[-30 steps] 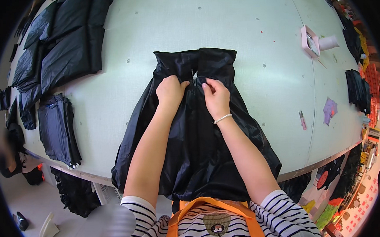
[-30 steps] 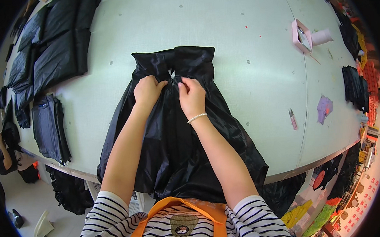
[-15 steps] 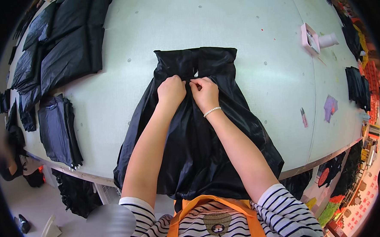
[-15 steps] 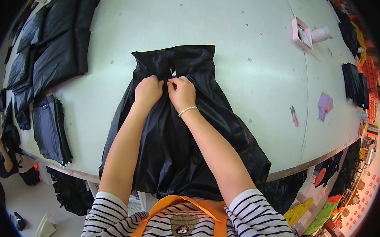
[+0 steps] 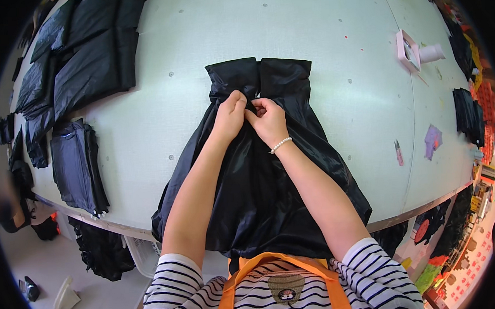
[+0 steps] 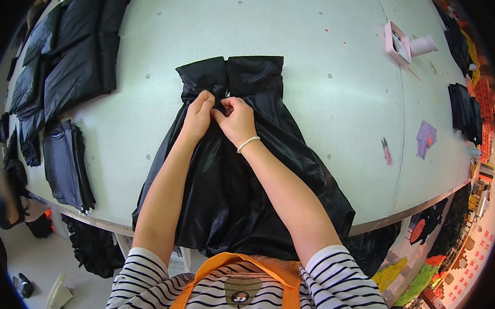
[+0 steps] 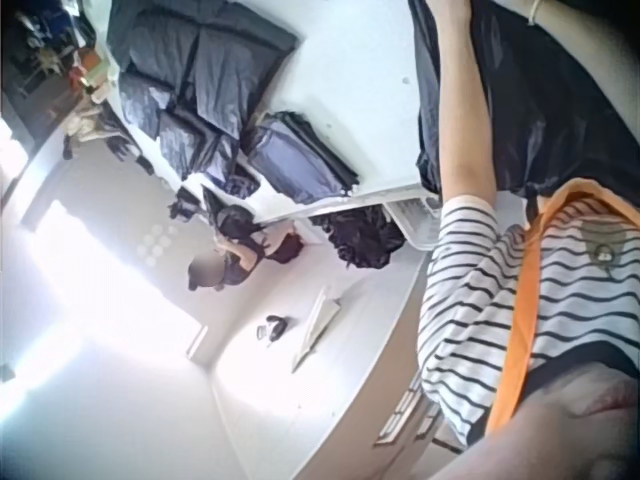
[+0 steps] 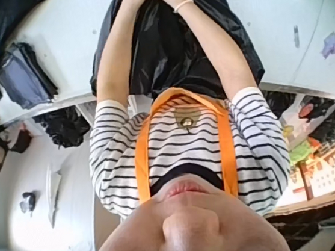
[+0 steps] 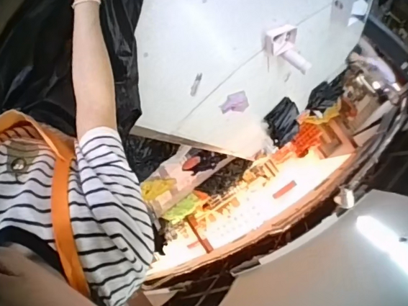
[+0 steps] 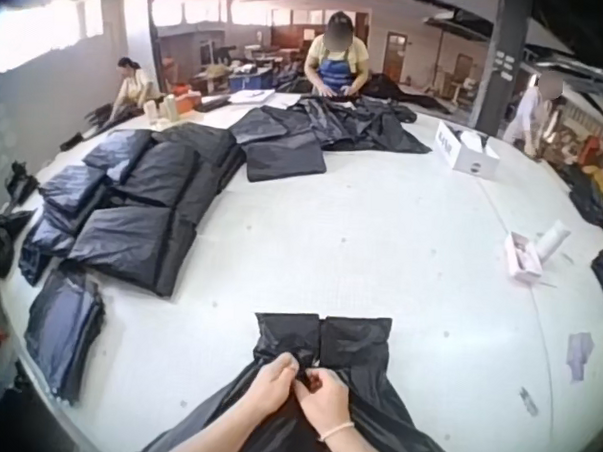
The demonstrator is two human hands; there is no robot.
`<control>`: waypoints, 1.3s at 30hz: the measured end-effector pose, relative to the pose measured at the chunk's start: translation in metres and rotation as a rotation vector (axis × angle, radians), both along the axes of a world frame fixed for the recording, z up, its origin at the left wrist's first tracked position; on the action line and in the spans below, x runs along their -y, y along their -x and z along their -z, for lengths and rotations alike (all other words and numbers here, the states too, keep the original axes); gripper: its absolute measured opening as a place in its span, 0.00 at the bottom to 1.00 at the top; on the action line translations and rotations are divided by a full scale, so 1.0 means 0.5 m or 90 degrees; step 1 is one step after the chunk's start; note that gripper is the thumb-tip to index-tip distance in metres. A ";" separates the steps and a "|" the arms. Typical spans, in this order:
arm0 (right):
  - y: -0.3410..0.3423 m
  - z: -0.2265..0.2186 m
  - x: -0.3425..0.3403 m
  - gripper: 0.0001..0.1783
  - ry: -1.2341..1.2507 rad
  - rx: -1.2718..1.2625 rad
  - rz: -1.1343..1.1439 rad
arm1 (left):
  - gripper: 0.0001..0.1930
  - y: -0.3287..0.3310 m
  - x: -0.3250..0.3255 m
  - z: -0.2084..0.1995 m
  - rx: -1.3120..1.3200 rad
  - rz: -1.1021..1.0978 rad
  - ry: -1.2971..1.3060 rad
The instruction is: The person folds a black jacket on a table, aligns the edges, and places it into a plastic bag. The person then places the packaged jacket into a white basket.
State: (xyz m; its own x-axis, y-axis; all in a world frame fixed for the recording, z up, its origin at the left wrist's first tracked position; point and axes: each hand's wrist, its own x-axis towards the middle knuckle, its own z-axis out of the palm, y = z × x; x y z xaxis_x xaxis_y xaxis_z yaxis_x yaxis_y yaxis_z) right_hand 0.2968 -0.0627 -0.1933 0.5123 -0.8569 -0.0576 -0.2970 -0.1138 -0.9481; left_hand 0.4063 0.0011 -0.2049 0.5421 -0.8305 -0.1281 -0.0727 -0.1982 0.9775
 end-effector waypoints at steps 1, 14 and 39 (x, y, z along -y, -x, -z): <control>0.001 0.004 0.002 0.14 0.005 -0.013 0.003 | 0.10 0.007 0.004 -0.002 0.032 -0.012 0.014; 0.053 -0.022 -0.015 0.18 -0.030 -0.043 -0.044 | 0.36 0.154 -0.175 -0.112 0.412 -0.060 -0.121; 0.406 0.036 0.213 0.42 0.556 -0.451 -0.148 | 0.45 -0.002 -0.213 0.020 0.702 -0.095 -0.422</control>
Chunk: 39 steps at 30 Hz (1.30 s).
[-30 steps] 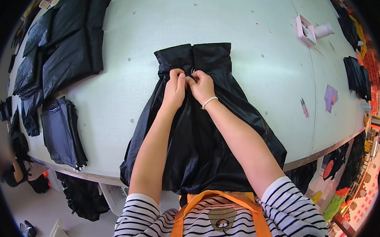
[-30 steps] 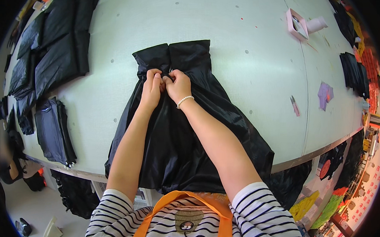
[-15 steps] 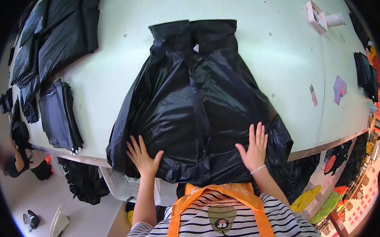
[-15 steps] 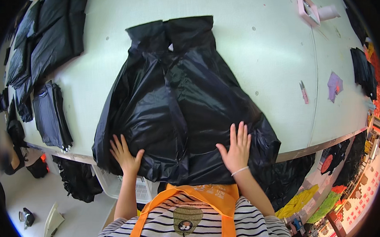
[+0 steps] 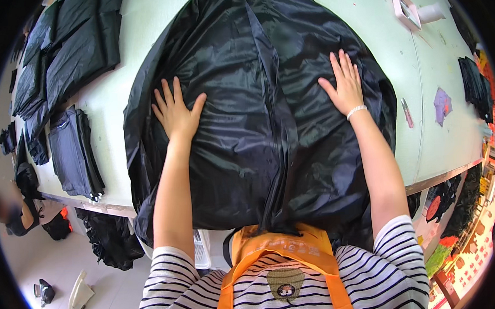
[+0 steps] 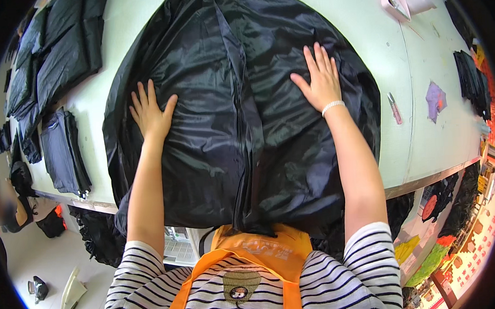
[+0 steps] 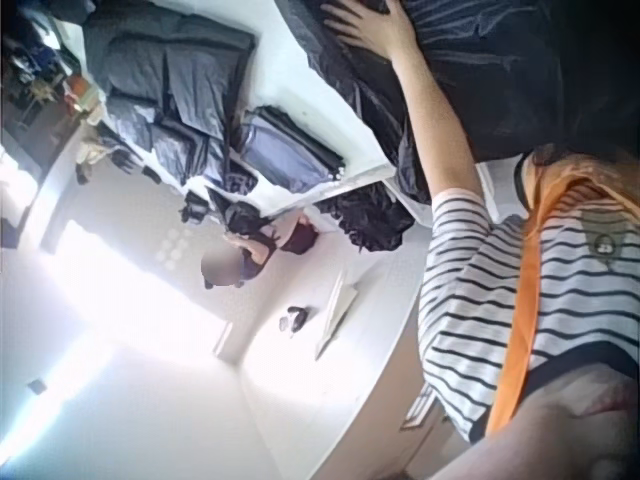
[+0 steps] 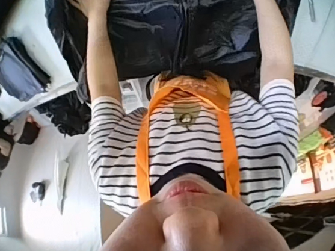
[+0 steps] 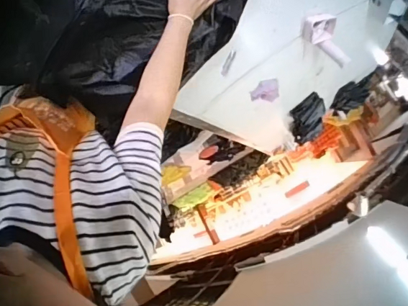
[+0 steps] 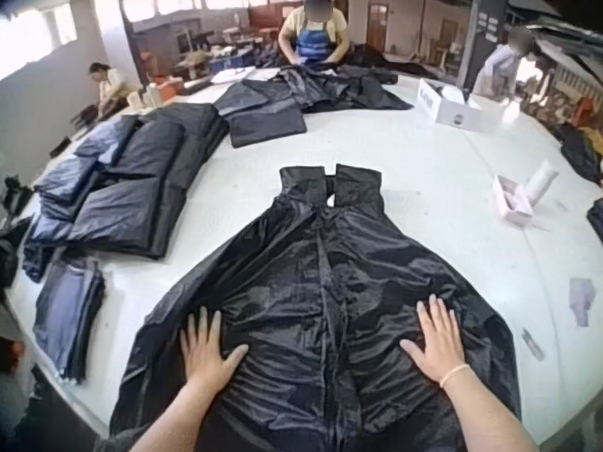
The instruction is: The person folds a black jacket on a table, aligns the edges, and places it into a plastic bag. The person then places the packaged jacket into a white basket.
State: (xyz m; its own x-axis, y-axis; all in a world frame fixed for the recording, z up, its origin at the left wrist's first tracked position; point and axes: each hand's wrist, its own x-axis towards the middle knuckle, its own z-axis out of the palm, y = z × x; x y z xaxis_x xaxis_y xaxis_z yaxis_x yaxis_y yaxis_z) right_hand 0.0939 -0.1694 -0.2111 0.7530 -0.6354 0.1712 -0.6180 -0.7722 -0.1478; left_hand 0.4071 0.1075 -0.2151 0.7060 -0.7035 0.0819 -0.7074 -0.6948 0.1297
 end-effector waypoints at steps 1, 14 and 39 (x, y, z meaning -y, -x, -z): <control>-0.015 0.005 0.036 0.42 0.005 -0.009 -0.008 | 0.45 -0.016 0.018 0.005 -0.001 -0.003 0.005; -0.376 -0.042 -0.093 0.08 -0.251 0.318 0.041 | 0.26 0.005 0.318 -0.071 -0.114 0.051 -0.052; -0.416 0.017 -0.102 0.14 -0.495 0.407 0.143 | 0.16 0.032 0.273 -0.021 -0.574 0.058 0.493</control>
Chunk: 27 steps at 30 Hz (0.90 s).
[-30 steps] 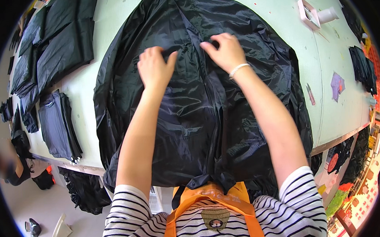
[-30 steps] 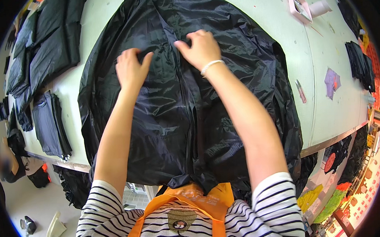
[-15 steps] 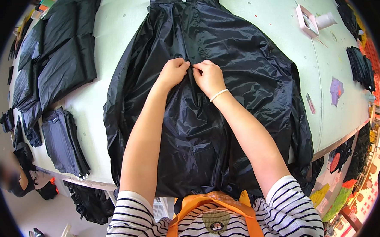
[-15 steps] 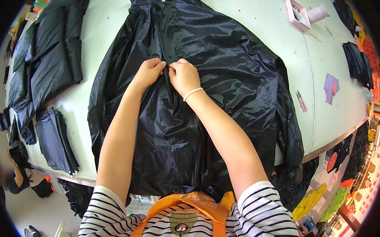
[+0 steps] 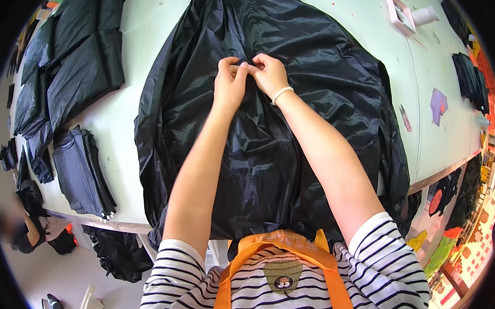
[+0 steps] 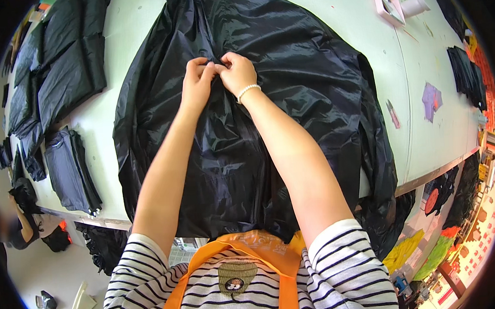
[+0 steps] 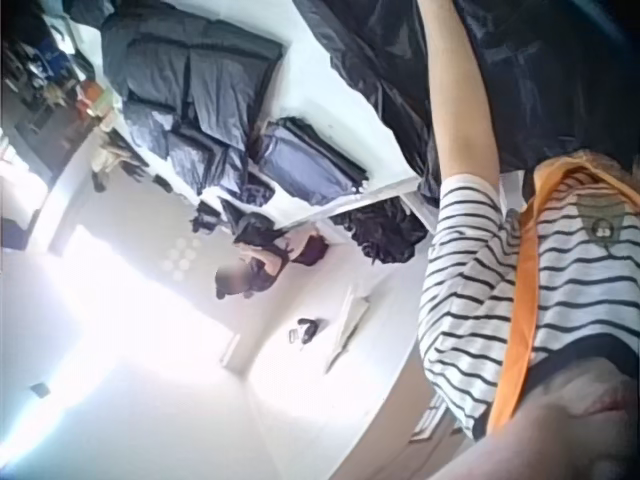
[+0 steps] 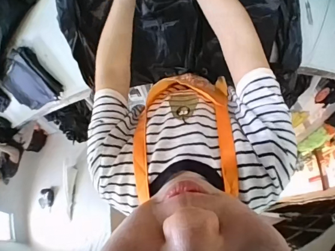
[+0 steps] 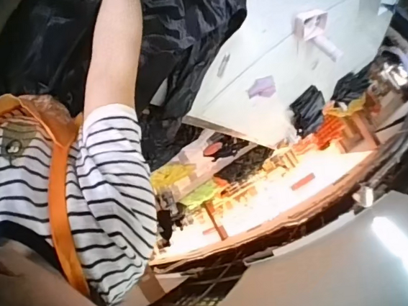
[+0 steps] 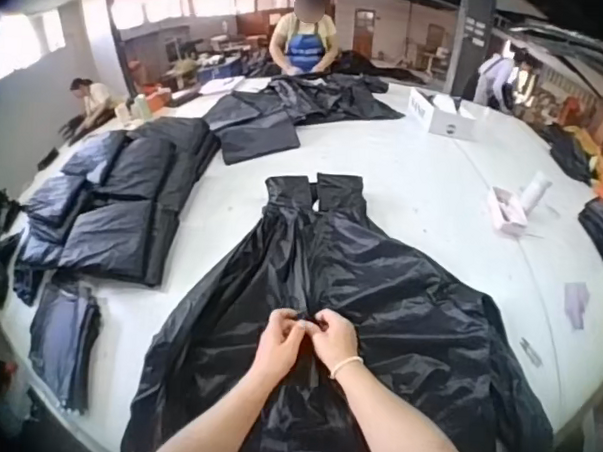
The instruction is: The person folds a black jacket on a table, aligns the edges, and places it into a plastic bag. The person then places the packaged jacket into a white basket.
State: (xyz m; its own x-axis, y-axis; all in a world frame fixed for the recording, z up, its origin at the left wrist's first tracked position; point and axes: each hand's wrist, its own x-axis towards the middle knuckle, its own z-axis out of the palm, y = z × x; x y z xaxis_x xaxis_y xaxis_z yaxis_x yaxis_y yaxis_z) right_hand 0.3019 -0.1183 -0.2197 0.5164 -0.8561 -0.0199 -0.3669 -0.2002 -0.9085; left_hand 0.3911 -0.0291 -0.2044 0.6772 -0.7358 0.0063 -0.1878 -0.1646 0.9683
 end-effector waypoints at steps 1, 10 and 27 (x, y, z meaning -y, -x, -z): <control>0.004 0.001 0.006 0.14 -0.013 0.001 -0.024 | 0.13 0.041 -0.026 -0.029 -0.021 -0.055 0.056; 0.239 -0.114 -0.156 0.36 0.207 -0.066 -0.060 | 0.31 0.287 -0.278 -0.091 0.255 0.142 -0.446; 0.413 -0.096 -0.303 0.10 0.079 -0.014 0.178 | 0.19 0.239 -0.290 -0.107 -0.229 0.171 -0.249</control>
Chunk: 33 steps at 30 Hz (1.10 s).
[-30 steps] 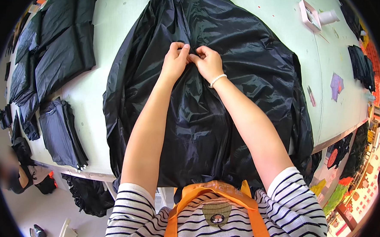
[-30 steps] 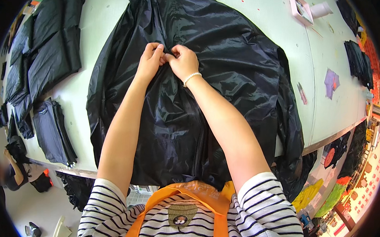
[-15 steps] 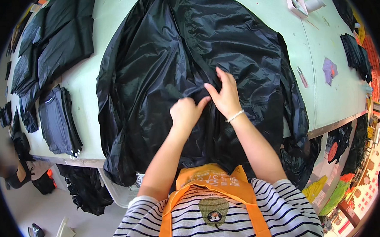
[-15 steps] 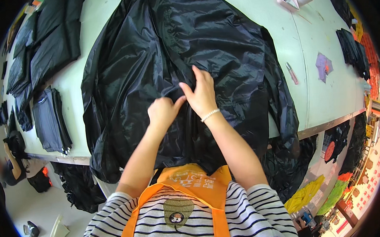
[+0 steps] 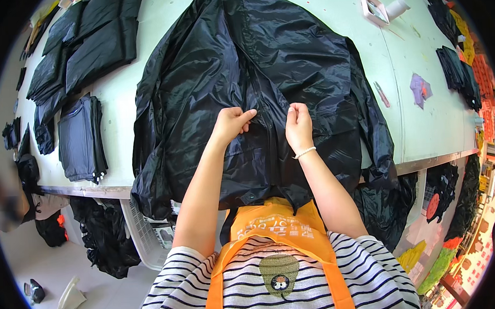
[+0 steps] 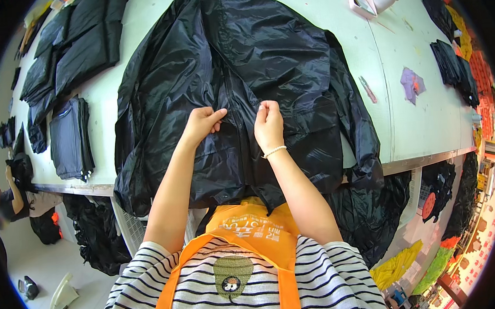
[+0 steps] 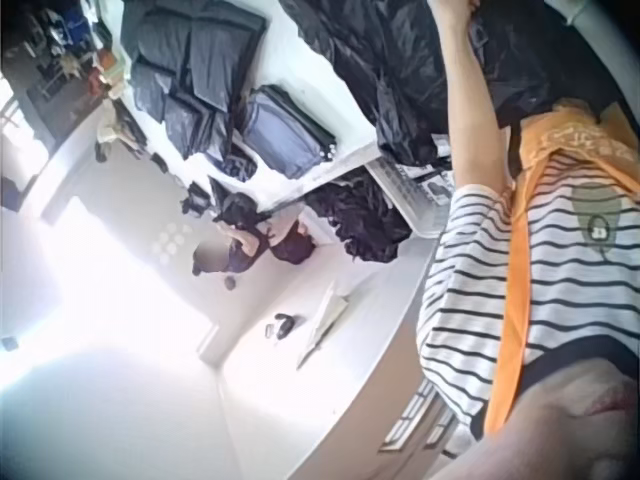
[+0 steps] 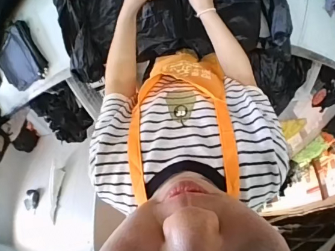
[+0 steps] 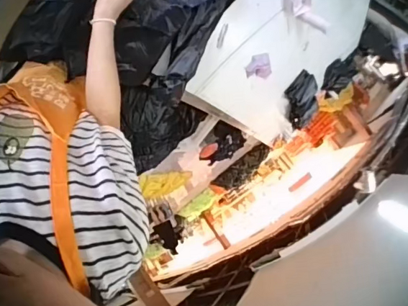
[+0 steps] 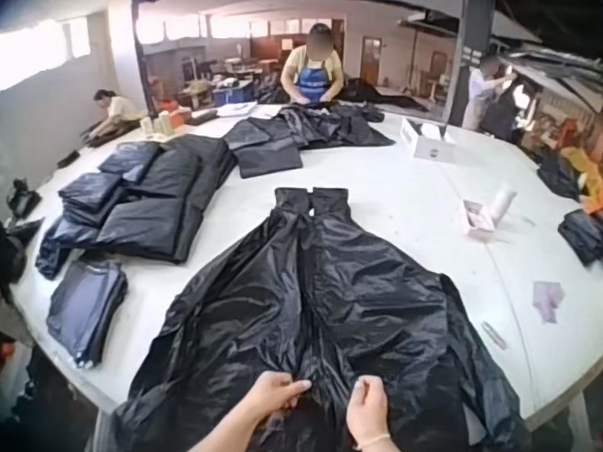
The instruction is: The person folds a black jacket on a table, aligns the edges, and places it into a plastic bag. The person then places the packaged jacket into a white basket.
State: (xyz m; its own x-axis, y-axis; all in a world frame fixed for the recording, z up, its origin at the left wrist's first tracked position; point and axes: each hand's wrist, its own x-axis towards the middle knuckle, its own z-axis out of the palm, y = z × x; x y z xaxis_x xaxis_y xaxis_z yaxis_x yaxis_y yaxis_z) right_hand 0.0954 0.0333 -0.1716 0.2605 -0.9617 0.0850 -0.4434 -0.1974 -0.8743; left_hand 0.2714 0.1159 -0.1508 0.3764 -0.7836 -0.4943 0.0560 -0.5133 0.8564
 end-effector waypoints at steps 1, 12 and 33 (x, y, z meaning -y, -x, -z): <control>-0.014 -0.051 -0.013 0.11 -0.034 0.020 -0.022 | 0.19 0.001 -0.009 -0.018 0.040 0.011 0.000; -0.065 -0.118 -0.064 0.06 0.030 0.062 -0.247 | 0.19 0.019 -0.050 -0.045 -0.093 -0.039 0.127; -0.053 0.039 -0.032 0.09 0.102 -0.019 -0.258 | 0.25 0.195 -0.379 -0.021 -0.119 0.002 -0.175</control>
State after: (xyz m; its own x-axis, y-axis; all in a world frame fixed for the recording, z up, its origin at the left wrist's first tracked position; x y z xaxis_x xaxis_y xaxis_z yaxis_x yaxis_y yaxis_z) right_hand 0.1217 0.0492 -0.1909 0.6191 -0.7564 0.2111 -0.3263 -0.4923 -0.8070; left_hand 0.1741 0.3055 -0.1402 0.2569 -0.6120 -0.7480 0.1980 -0.7242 0.6605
